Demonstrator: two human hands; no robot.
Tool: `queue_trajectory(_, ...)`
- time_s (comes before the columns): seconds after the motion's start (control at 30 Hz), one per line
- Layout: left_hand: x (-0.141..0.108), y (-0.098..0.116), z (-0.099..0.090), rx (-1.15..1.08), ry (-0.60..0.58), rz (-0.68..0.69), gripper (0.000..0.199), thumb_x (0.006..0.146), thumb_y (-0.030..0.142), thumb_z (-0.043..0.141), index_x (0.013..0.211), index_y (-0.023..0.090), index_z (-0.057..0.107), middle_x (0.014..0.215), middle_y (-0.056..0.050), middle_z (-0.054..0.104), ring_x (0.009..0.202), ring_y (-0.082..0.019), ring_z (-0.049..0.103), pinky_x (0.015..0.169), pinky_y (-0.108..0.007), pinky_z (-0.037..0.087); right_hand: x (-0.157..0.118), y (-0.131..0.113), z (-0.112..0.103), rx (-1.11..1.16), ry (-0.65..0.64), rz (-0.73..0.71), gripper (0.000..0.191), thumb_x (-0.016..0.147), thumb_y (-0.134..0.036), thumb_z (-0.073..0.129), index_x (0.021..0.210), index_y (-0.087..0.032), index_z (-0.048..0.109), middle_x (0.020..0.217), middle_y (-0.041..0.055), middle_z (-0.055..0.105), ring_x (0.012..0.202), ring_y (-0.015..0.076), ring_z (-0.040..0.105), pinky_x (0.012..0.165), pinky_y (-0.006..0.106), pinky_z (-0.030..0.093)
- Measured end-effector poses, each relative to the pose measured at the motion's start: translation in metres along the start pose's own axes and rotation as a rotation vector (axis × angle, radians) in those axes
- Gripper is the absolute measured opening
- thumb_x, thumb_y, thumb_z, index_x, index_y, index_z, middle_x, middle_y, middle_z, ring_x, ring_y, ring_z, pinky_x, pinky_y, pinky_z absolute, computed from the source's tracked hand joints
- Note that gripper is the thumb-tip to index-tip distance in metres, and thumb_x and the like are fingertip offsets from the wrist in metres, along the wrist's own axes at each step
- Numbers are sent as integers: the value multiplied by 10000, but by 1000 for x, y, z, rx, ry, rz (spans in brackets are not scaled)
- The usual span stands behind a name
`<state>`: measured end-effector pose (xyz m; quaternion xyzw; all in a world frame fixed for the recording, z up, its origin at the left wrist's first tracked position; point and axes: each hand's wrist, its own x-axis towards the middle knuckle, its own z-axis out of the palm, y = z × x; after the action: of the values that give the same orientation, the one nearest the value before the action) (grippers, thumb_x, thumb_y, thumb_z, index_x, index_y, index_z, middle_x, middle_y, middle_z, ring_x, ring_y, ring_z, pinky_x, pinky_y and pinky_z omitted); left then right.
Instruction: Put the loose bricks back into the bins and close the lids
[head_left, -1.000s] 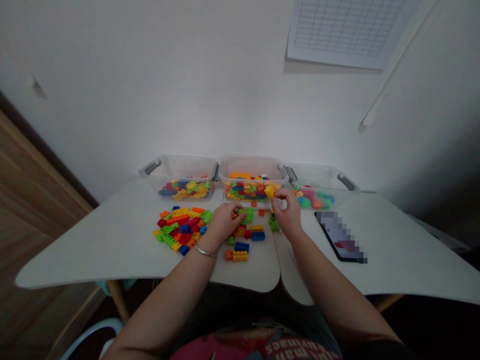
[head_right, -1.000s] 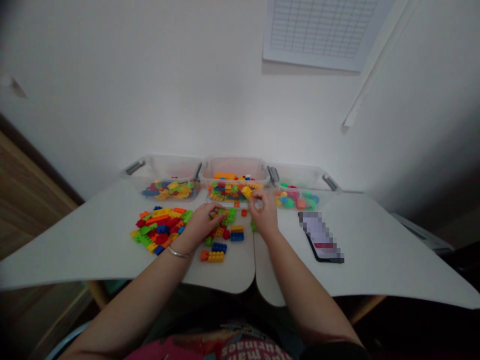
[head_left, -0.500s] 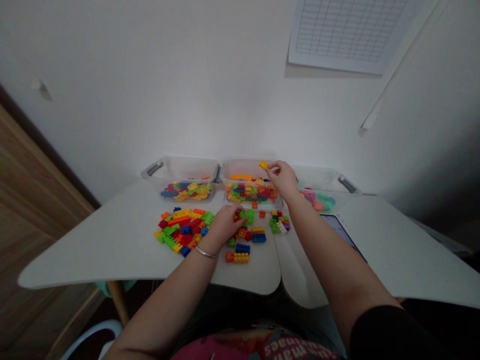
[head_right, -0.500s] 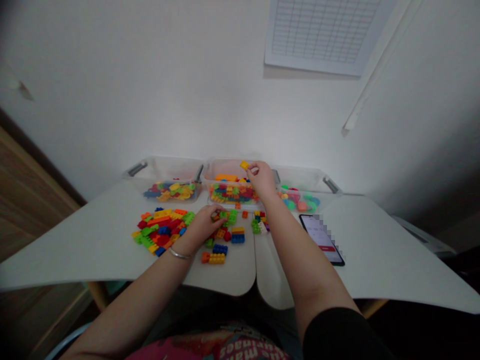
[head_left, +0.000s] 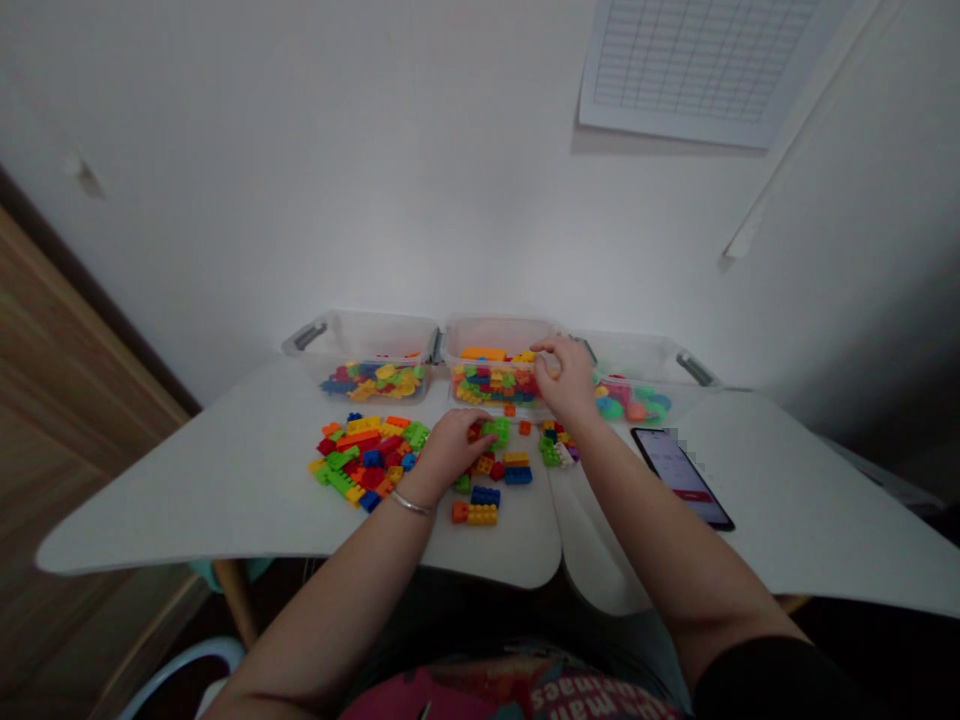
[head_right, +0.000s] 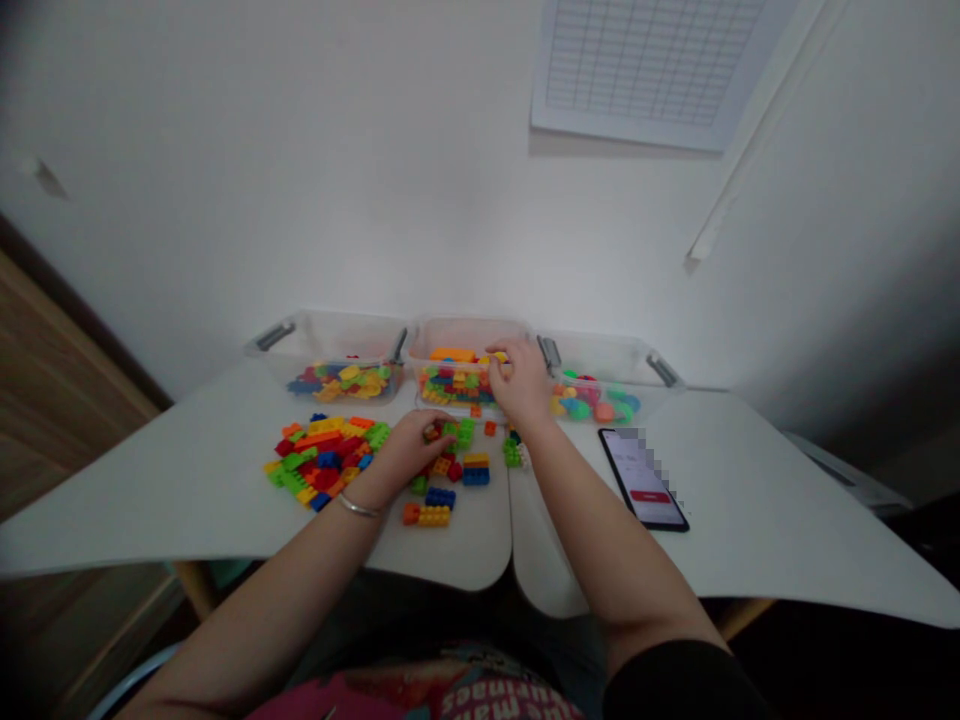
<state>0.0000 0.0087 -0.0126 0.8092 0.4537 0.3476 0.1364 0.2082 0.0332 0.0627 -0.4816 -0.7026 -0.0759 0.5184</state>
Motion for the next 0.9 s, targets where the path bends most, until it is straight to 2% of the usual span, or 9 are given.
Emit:
queue_trajectory(0.13,0,1,1,-141,61,-29,316,803,216,719,1109,185,643,995,-75,733,964,-232,681,903,-401,538,-44,-14,2,84,-128,-109,163,851,-199,530,938,-231,664,1002,82,724,1014,262,627,967,440,462)
queue_trajectory(0.3,-2,5,0,-293,55,-44,325,838,240,683,1146,190,593,1042,-75,735,1006,-218,697,931,-386,537,-81,-11,15,125,-258,-61,269,803,-159,576,1050,-226,662,1061,88,720,1027,270,628,947,460,479)
queue_trajectory(0.43,-4,8,-2,-301,7,-53,324,858,263,661,1169,211,585,1000,-49,751,1000,-212,708,932,-376,541,-91,-8,19,144,-322,-35,316,787,-131,604,1077,-239,668,1065,80,721,1035,266,628,946,461,487)
queue_trajectory(0.6,-6,8,-1,-207,-6,-23,360,848,255,667,1198,210,594,1150,-79,726,1082,-229,681,966,-388,528,-99,-9,19,150,-379,-57,349,781,-112,618,1103,-235,671,1068,86,723,1012,269,630,923,460,499)
queue_trajectory(0.73,-6,9,0,-192,-36,-35,402,850,245,662,1242,219,582,1200,-82,712,1079,-229,684,965,-393,532,-102,-10,20,130,-383,-56,359,772,-96,617,1092,-250,671,1066,78,724,1016,269,630,931,466,495)
queue_trajectory(0.9,-3,8,-1,-162,-27,16,391,863,234,640,1249,196,593,1100,-83,735,1049,-234,682,967,-404,526,-102,-8,21,88,-341,10,276,755,-147,656,1016,-236,660,991,86,715,957,278,630,863,453,517)
